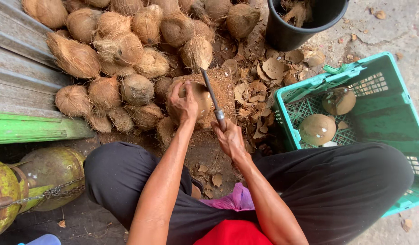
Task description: The person sits on the ground and husks coconuts, chopping off the fibrous outer husk with a heavy cleaver against a wooden block. Husked coconuts are placed into a green plastic crate, and discarded husk pieces pile around the work area.
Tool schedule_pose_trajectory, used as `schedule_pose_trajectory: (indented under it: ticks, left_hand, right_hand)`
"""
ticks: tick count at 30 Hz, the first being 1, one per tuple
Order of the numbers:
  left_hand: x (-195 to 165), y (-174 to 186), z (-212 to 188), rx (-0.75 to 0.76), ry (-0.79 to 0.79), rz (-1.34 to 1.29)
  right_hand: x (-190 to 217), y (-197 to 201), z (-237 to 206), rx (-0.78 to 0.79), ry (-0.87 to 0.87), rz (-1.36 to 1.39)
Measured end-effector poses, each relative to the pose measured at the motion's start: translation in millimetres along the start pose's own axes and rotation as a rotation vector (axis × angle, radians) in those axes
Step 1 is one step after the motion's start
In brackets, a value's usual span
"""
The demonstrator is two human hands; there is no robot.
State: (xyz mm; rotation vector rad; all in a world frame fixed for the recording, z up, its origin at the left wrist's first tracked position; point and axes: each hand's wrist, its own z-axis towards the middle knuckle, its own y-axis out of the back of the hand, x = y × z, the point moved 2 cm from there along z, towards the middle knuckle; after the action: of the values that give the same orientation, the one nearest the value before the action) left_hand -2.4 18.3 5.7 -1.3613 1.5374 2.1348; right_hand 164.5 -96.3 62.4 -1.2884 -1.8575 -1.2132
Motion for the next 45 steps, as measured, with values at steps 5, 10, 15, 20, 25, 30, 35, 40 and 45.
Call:
schedule_pose_trajectory:
  ticks: [5,10,15,20,25,30,35,40,45]
  left_hand:
    - [-4.5,7.4,-3.7,0.074,0.023,-0.042]
    - [-3.1,4.3,-7.4,0.153,0.146,0.033]
    - [4.7,1.2,-2.7,0.059,0.010,-0.076]
    - [-4.5,9.5,2.0,0.053,-0.107,-0.022]
    - [-12.5,27.6,-7.9,0.190,-0.004,-0.027]
    - [-14.1,23.5,-4.5,0.128,-0.169,-0.151]
    - [-13.6,15.6,2.0,0.119,-0.083,-0.145]
    - [-12.4,31.8,7.4,0.196,-0.107,-0.129]
    - [-10.7,33.8,23.6,0.326,0.175,-0.134]
  right_hand:
    - [-6.5,13.3,-4.0,0.034,-0.048,0.117]
    - [-27.0,4.0,-1.9,-0.130,0.279,0.249]
    - [-44.4,-8.7,22.4,0.086,-0.040,0.080]
    - [-19.9,6.4,9.7,0.078,0.022,0.107]
    - [-1.3,18.4,-15.2,-0.003,0.095,0.176]
    - [-17.8,2.5,1.5,-0.179,0.183,0.264]
    - [-40.2,-9.3,16.0,0.132,-0.110,0.126]
    - [-22.1,5.6,4.1,0.019,-0.025,0.264]
    - [-8.4,11.1,3.4,-0.057,0.106,0.419]
